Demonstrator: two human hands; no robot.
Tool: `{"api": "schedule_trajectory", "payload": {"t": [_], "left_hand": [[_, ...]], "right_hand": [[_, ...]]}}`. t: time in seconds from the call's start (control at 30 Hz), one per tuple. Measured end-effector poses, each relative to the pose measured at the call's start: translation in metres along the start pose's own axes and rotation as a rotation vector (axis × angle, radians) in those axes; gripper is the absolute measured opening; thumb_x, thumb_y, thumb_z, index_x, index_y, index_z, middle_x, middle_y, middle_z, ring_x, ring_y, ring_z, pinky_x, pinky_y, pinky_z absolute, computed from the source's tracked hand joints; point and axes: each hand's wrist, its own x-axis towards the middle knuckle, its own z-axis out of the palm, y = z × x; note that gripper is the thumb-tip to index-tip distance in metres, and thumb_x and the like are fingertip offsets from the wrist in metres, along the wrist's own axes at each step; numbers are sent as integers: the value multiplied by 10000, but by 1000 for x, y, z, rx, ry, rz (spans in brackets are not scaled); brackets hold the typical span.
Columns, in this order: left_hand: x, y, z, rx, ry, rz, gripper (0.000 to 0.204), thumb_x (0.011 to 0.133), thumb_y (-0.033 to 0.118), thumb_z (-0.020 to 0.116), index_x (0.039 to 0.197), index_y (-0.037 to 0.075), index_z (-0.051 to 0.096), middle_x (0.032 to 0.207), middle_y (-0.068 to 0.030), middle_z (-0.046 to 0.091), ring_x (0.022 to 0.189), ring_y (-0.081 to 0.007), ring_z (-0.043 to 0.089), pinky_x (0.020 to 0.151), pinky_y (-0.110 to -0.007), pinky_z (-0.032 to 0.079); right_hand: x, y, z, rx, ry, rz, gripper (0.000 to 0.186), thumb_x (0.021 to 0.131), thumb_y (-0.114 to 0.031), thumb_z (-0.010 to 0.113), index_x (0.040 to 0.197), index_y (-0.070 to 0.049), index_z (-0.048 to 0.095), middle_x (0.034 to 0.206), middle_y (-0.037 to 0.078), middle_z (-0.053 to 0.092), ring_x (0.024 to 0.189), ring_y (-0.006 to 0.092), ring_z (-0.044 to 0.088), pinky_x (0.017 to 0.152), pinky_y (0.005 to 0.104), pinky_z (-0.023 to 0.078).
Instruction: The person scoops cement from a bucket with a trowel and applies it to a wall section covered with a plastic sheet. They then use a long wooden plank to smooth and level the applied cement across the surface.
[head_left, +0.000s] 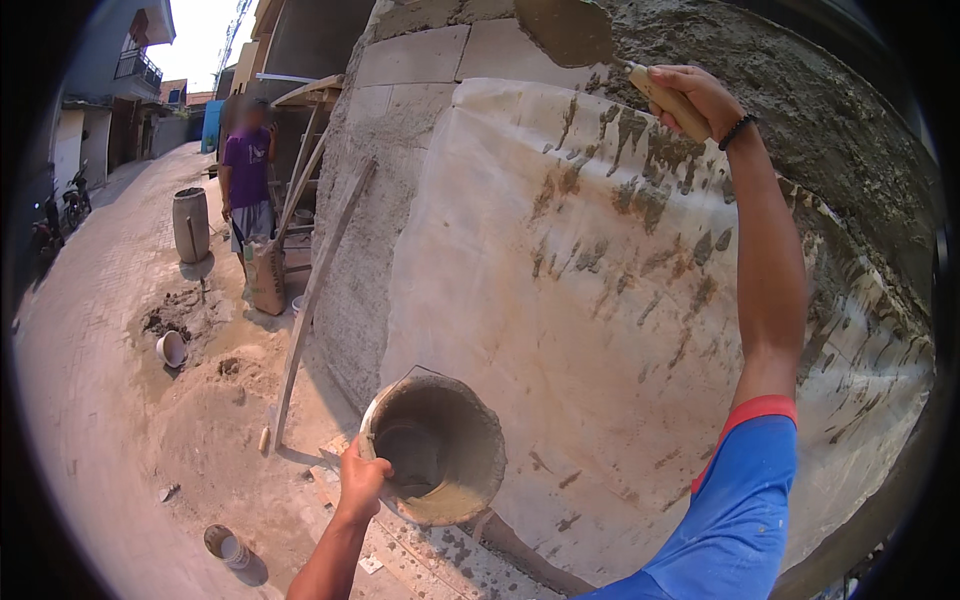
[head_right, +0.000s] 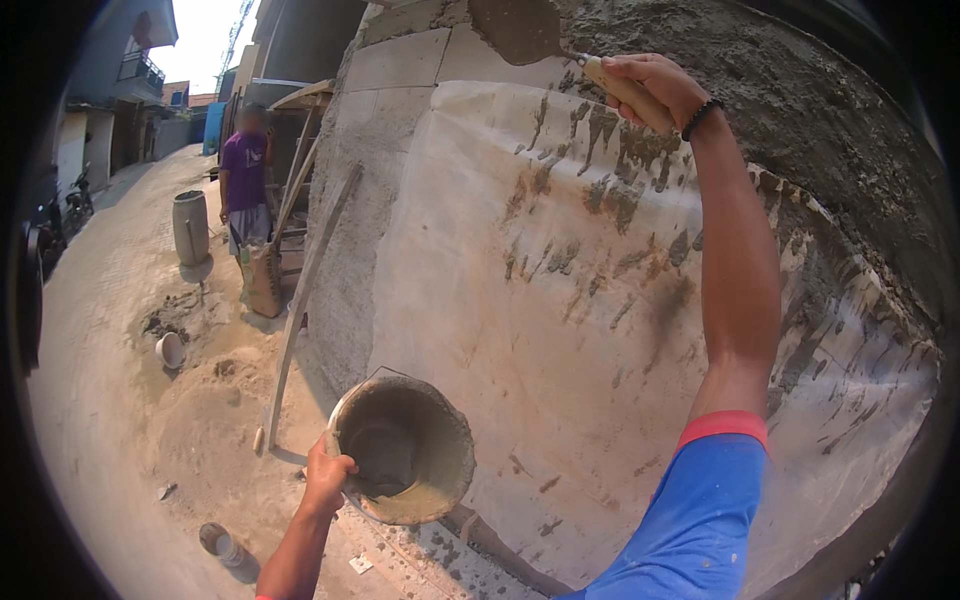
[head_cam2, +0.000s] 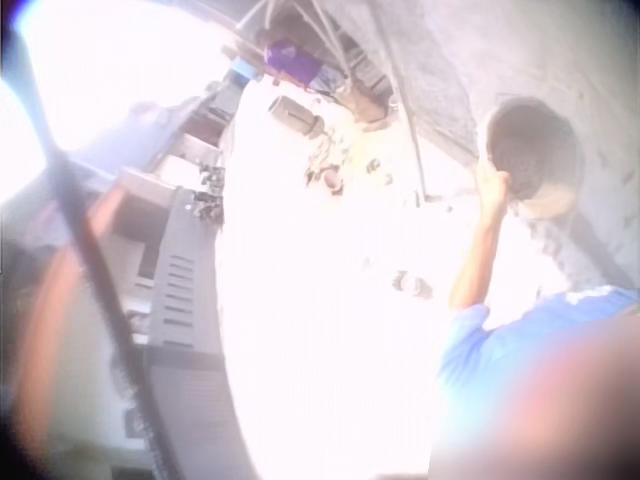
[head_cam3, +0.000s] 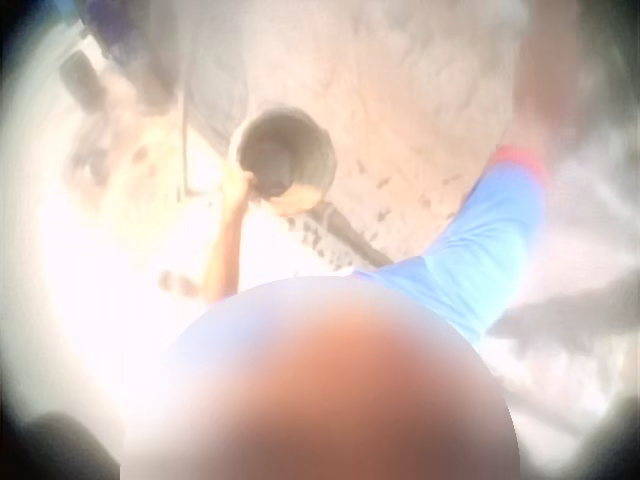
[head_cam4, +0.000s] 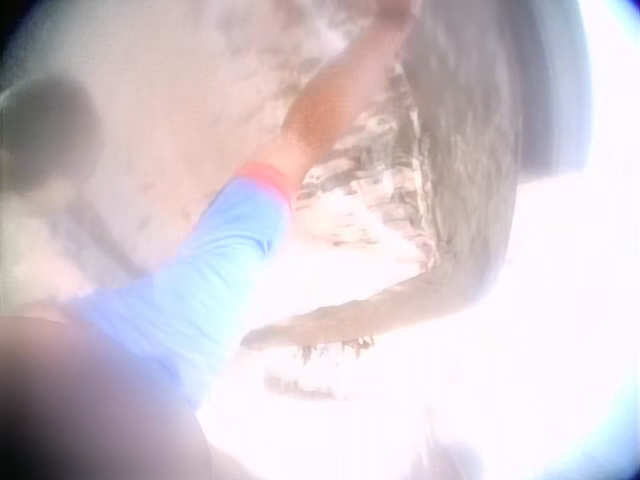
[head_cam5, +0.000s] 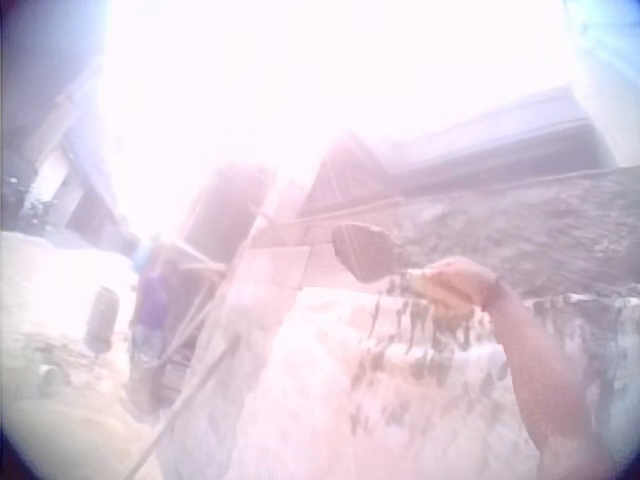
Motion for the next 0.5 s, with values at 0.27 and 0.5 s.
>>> {"api": "schedule_trajectory", "payload": {"t": [0.27, 0.5], "left_hand": [[-6, -37, -29, -28, 91, -49, 538, 616, -152, 531, 1136, -28, 593, 925, -71, 641, 788, -165, 608, 670, -293, 503], [-9, -67, -54, 0, -31, -111, 555, 630, -151, 516, 1167, -28, 587, 973, -82, 648, 826, -170, 618, 690, -276, 501]], "right_hand": [[-22, 37, -111, -257, 834, 279, 318, 973, -355, 522, 1034, -62, 631, 656, 36, 579, 452, 102, 537, 377, 261, 456], [-190, 8, 8, -159, 382, 545, 322, 938, -292, 581, 1119, -27, 605, 727, 20, 544, 509, 106, 561, 435, 262, 486]]}}
